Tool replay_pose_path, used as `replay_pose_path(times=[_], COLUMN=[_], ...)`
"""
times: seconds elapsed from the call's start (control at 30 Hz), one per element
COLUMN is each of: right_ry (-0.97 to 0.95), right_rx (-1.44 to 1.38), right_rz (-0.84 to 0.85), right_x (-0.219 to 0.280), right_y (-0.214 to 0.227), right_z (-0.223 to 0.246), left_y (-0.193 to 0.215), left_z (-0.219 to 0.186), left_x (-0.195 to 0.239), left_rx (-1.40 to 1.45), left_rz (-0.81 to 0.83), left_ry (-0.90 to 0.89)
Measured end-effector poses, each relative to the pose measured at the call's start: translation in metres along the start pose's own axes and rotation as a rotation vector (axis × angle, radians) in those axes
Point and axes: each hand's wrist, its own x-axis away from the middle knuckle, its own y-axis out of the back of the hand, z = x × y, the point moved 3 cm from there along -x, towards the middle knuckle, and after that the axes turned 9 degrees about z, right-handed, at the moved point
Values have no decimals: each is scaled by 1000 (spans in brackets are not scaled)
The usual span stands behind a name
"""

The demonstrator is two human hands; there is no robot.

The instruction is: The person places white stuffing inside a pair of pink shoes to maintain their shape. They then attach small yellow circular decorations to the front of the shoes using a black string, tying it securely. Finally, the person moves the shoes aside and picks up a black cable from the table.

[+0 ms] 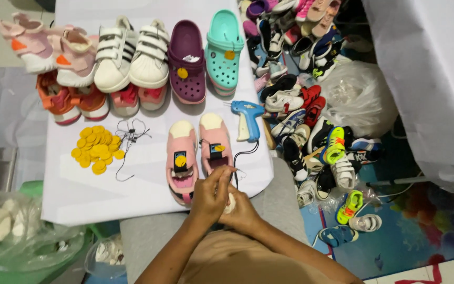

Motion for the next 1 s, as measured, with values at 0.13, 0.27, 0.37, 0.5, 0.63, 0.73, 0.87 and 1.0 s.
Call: replay_pose_path(times=[0.13, 0.27, 0.37, 0.5, 0.63, 0.73, 0.87, 1.0], right_ry=[67, 50, 51, 177, 192, 176, 152, 163], right_rx=[-18, -12, -188, -274, -243, -253, -89, -367], right_rz=[-111, -113, -129, -232, -223, -208, -214, 35], right_x=[0, 2, 5, -8, -3, -1, 1, 7], right_y=[4, 4, 11, 44, 42, 36, 33, 27], right_z=[36, 33, 24, 26, 18, 45, 62, 38], left_y=[-1, 6, 0, -38, -27, -22, -11, 16], left_z=[8, 5, 22, 57, 32, 52, 52, 16], left_x=[2, -1, 0, 19, 12, 7, 1, -7], left_rx=[-89, 5, 211, 384, 354, 458, 644, 676], left_rz=[-6, -18, 52, 270, 302, 291, 317, 328], left_ry=[40, 7, -37, 70, 143, 25, 20, -78])
